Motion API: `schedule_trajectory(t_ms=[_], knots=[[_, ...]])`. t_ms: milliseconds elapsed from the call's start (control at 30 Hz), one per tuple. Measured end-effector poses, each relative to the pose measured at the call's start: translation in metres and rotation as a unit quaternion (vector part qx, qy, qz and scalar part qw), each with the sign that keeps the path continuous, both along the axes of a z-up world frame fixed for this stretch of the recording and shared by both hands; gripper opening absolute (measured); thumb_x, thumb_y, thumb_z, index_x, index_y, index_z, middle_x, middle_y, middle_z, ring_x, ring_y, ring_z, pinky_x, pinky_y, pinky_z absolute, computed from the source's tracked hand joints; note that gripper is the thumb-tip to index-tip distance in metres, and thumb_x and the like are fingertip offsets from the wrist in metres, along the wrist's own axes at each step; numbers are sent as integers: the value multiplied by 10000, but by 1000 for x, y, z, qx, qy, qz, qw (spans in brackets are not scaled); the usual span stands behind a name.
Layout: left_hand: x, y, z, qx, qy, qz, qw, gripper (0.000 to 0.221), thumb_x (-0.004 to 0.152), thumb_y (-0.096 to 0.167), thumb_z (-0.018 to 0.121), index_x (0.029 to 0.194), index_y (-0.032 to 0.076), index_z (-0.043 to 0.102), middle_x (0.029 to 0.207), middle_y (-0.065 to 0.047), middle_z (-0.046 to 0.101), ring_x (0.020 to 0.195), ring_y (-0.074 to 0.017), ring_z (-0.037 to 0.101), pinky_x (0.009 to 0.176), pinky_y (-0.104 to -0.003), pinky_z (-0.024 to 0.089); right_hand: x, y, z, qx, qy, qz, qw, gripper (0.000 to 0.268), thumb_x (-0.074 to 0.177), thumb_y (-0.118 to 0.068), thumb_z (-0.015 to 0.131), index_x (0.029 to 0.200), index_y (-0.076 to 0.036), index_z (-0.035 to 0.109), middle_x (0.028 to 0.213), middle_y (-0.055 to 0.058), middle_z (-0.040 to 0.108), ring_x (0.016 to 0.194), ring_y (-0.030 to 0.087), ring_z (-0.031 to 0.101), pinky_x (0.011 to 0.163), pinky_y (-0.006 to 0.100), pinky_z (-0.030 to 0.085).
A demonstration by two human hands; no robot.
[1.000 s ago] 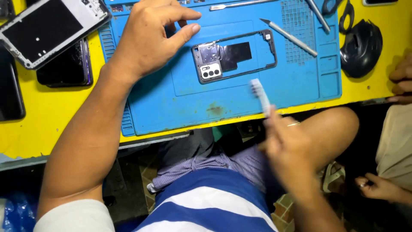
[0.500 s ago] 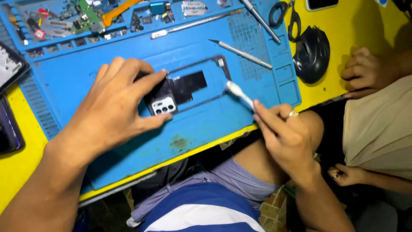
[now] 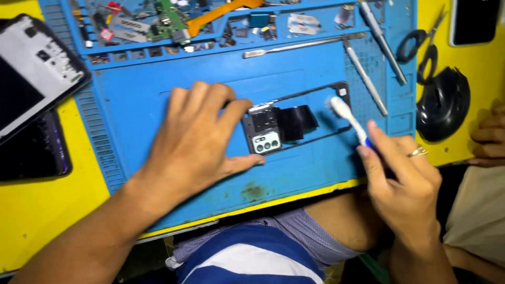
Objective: The person works on a disassembled smartphone back cover, using a toothbrush to clean the camera module area and applying black adhesive tape around the camera housing. The person repeatedly wipes the surface and adjusts the tape placement.
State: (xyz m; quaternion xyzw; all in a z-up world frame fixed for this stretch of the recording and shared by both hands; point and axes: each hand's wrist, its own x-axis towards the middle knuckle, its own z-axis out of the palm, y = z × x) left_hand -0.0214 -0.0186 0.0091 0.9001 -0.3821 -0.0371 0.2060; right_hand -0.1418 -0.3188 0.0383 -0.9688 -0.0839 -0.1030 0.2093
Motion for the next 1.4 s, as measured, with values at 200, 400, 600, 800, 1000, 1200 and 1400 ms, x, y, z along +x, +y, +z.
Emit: schedule_trajectory(t_ms=[200, 400, 600, 800, 1000, 1200, 1400], knots=[[-5, -6, -4, -111, 114, 17, 987, 780, 672, 418, 982, 1230, 100, 539, 1134, -75, 602, 990, -284, 523, 817, -393, 355, 58, 4, 22, 14, 45, 40, 998, 320, 1003, -14, 832, 1290, 89, 735, 856, 140, 547, 746, 254, 490, 761, 365, 407], [4, 5, 18, -273, 319, 26, 907, 639, 840, 65, 801, 1394, 156, 496, 936, 0, 646, 886, -172, 624, 864, -315, 497, 102, 23, 54, 54, 181, 123, 974, 185, 855, -186, 827, 1019, -108, 796, 709, 0, 564, 656, 135, 519, 658, 278, 400], [0, 13, 19, -539, 420, 41, 729, 336, 957, 100, 702, 1285, 36, 665, 1207, -86, 696, 1067, -161, 645, 984, -282, 548, 90, 50, 41, 304, 264, 49, 914, 115, 862, -152, 781, 851, -44, 742, 753, -3, 657, 676, 85, 597, 607, 225, 509], [-17, -7, 19, -660, 490, 65, 565, 283, 1027, 188, 639, 1202, -32, 673, 1122, -121, 736, 1021, -220, 715, 963, -351, 602, 65, 80, 6, 574, 309, 28, 758, 195, 944, -151, 698, 838, -7, 619, 584, 40, 454, 420, 106, 384, 387, 243, 315], [-12, 1, 32, -601, 463, 110, 642, 216, 1019, 181, 616, 954, 20, 745, 933, -24, 721, 859, -134, 667, 812, -288, 568, 64, 66, 14, 470, 239, -3, 850, 345, 1046, -231, 507, 1232, 5, 676, 696, 52, 515, 561, 117, 451, 500, 214, 376], [-12, 2, 35, -585, 505, 106, 625, 222, 988, 170, 632, 900, 0, 744, 884, -84, 763, 797, -172, 725, 740, -287, 605, 69, 49, 22, 210, 44, 27, 976, 242, 1026, -108, 576, 1197, 19, 690, 902, 69, 659, 824, 173, 590, 793, 279, 482], [-12, 1, 36, -553, 605, 152, 553, 280, 928, 174, 665, 977, -90, 743, 853, -206, 769, 732, -307, 766, 628, -392, 662, 72, 46, 24, 173, -7, 87, 981, 263, 981, -43, 631, 1224, 43, 682, 936, 116, 694, 734, 186, 565, 717, 281, 441]])
